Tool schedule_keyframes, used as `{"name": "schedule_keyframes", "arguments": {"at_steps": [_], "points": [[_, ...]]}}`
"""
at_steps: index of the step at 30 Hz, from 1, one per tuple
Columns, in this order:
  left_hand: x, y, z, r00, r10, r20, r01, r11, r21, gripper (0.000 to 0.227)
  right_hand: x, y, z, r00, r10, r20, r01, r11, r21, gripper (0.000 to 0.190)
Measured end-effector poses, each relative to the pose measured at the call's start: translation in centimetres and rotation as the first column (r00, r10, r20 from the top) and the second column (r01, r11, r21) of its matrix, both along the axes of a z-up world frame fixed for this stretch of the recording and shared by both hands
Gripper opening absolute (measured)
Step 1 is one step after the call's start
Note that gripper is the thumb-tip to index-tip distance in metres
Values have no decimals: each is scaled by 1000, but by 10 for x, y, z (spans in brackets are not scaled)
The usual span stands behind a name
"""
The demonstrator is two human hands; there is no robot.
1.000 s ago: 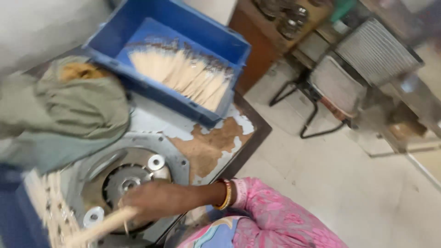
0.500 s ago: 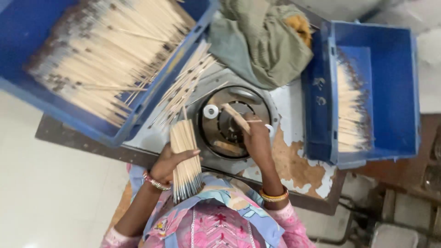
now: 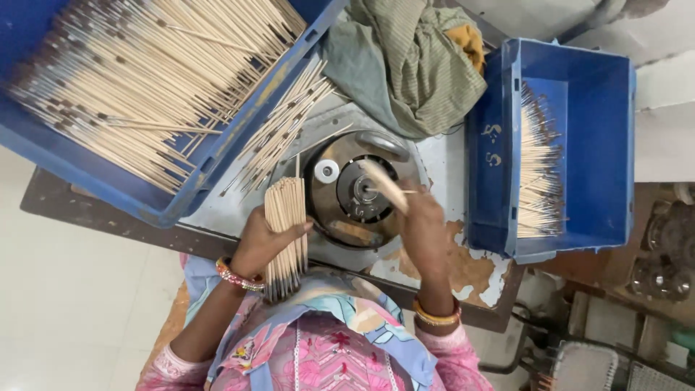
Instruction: The person stands at a workstation and repeatedly picks up bundles of wooden matchsticks from a blue bin. They insert the matchsticks into a central rotating machine, likely for crimping or coating, and then place the processed sticks into a second blue bin. The process is continuous and repetitive.
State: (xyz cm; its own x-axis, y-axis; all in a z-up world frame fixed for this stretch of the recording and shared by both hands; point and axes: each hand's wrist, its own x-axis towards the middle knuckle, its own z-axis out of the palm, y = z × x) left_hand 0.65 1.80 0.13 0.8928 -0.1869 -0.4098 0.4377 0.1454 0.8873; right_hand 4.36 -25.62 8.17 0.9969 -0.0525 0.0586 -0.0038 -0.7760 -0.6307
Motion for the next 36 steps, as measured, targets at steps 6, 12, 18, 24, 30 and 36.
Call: {"name": "schedule_keyframes", "arguments": {"at_steps": [6, 12, 18, 24, 30, 36], "points": [[-12, 5, -8, 975, 81, -209, -131, 962, -238, 31, 7, 7, -35, 980, 198, 0, -194, 961, -196, 28], [-18, 9, -3, 970, 70, -231, -128, 960, -249, 31, 0, 15, -27, 967, 246, 61, -245, 969, -26, 22], [8, -2, 59, 956, -154, 250, 106, 975, 196, 34, -21, 46, 7, 892, 447, -73, -425, 882, 205, 35], [3, -4, 14, 998, -59, 2, 59, 998, 20, 29, -19, -1, 29, 990, 83, -115, -91, 994, -64, 21], [-1, 6, -4, 953, 91, -290, -187, 928, -324, 33, 14, 10, -13, 971, 239, 12, -228, 938, -263, 31], [-16, 14, -1, 933, 98, -346, -220, 917, -334, 34, 13, 24, -10, 935, 301, 186, -256, 939, -230, 34]]}}
